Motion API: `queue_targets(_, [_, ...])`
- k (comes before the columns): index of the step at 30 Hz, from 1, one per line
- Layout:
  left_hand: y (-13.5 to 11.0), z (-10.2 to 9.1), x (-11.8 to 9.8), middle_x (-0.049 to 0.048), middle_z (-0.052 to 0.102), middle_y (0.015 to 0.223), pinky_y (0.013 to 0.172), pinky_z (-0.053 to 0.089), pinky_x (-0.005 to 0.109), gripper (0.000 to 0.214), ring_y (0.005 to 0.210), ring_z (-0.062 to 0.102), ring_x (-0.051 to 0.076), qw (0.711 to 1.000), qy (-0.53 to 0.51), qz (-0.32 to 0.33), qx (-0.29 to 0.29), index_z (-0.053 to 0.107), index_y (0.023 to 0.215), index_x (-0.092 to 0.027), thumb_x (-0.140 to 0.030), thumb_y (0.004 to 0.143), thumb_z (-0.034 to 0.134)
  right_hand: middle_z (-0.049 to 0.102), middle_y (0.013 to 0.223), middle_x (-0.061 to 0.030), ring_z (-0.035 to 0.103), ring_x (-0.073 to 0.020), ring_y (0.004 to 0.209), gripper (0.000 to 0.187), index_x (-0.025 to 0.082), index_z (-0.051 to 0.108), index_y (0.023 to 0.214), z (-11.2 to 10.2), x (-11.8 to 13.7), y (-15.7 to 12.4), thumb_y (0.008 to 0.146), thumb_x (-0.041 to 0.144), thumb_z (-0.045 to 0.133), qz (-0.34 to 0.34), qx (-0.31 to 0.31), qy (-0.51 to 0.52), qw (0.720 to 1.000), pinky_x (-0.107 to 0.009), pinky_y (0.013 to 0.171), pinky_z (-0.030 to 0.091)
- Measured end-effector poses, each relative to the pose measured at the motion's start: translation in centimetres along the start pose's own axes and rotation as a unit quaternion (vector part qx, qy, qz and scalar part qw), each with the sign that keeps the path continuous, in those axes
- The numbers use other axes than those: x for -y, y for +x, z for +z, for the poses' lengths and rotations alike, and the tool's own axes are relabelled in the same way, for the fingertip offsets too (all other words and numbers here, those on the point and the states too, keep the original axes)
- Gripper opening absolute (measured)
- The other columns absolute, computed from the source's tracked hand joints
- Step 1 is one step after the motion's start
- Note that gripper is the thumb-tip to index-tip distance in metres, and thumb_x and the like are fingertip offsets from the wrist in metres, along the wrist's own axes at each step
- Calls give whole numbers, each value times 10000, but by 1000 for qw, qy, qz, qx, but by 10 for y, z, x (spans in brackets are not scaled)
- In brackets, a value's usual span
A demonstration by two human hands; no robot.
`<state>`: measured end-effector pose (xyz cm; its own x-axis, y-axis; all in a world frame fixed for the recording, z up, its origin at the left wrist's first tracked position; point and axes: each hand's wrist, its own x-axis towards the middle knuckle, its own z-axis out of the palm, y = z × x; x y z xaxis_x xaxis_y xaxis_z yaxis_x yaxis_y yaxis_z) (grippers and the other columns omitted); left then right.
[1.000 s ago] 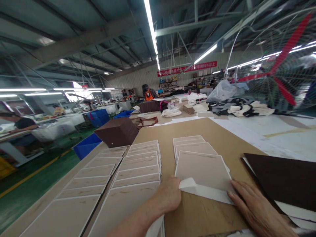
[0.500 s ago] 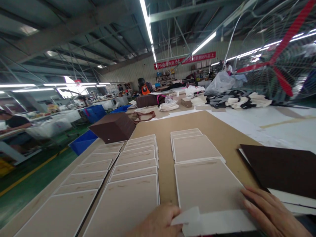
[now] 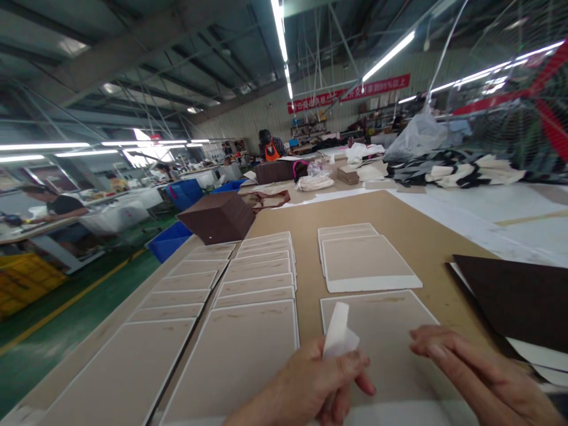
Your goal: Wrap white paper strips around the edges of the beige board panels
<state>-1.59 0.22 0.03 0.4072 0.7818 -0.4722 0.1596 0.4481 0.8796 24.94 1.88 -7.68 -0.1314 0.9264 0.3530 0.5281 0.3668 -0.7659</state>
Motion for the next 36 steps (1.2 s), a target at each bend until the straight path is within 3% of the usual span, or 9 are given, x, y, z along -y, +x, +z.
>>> queue_targets(4, [15, 12, 0, 20, 652, 803, 357, 266, 189, 487, 408, 438, 39, 994, -104, 24, 11, 632, 970, -151, -507, 664, 760, 684, 907, -23, 651, -188, 868, 351, 239, 653, 880, 24, 42, 18, 950, 526, 463, 60, 111, 148, 981, -228, 692, 530])
queue_targets(8, [22, 18, 5, -31, 528, 495, 357, 248, 190, 344, 362, 393, 57, 998, -54, 6, 28, 624, 762, -136, -449, 660, 722, 618, 753, 3, 601, -158, 697, 316, 226, 618, 870, 41, 63, 25, 927, 521, 517, 99, 155, 236, 954, -248, 635, 488])
queue_targets(12, [26, 20, 11, -32, 545, 576, 335, 217, 189, 527, 352, 373, 45, 995, -94, 24, -2, 620, 843, -137, -642, 697, 655, 584, 754, -3, 589, -170, 767, 386, 213, 591, 689, 37, 60, 28, 928, 505, 514, 83, 115, 202, 969, -269, 742, 452])
queue_targets(17, [27, 21, 11, 10, 622, 712, 330, 220, 188, 622, 371, 410, 39, 993, -117, 29, -18, 648, 980, -119, -683, 718, 627, 627, 801, -6, 588, -182, 801, 360, 217, 635, 736, 27, 53, 33, 904, 523, 547, 102, 64, 220, 968, -278, 778, 428])
queue_targets(24, [34, 27, 6, 9, 594, 669, 397, 296, 171, 533, 529, 495, 81, 968, -150, 91, -178, 660, 845, -115, -593, 628, 751, 644, 879, -15, 562, -170, 769, 315, 264, 672, 1033, 39, 51, 27, 844, 516, 647, 177, -8, 429, 886, -265, 689, 479])
queue_targets(27, [39, 32, 4, -17, 543, 598, 408, 296, 174, 525, 496, 445, 70, 963, -152, 97, -200, 642, 800, -122, -596, 613, 770, 670, 894, -38, 590, -193, 800, 300, 240, 691, 1011, 50, 58, 24, 815, 467, 699, 193, 42, 507, 839, -322, 765, 505])
queue_targets(31, [39, 37, 8, -53, 499, 504, 385, 273, 199, 386, 395, 364, 70, 989, -56, 59, -122, 662, 907, -151, -456, 675, 709, 682, 802, -49, 617, -196, 725, 249, 207, 718, 897, 54, 64, 30, 821, 444, 709, 266, 41, 589, 762, -343, 724, 528])
queue_targets(34, [29, 31, 12, -48, 519, 538, 413, 260, 208, 246, 432, 399, 80, 995, 65, -7, -71, 661, 808, -175, -341, 633, 705, 669, 783, -29, 588, -152, 675, 228, 217, 724, 845, 34, 55, 37, 739, 407, 791, 265, -62, 581, 767, -272, 653, 518])
queue_targets(36, [19, 23, 13, -60, 495, 557, 455, 269, 209, 262, 490, 413, 83, 993, 95, -16, -70, 639, 740, -183, -346, 577, 767, 598, 645, 0, 510, -118, 548, 224, 226, 715, 773, 13, 43, 34, 720, 426, 798, 243, -30, 557, 793, -232, 527, 460])
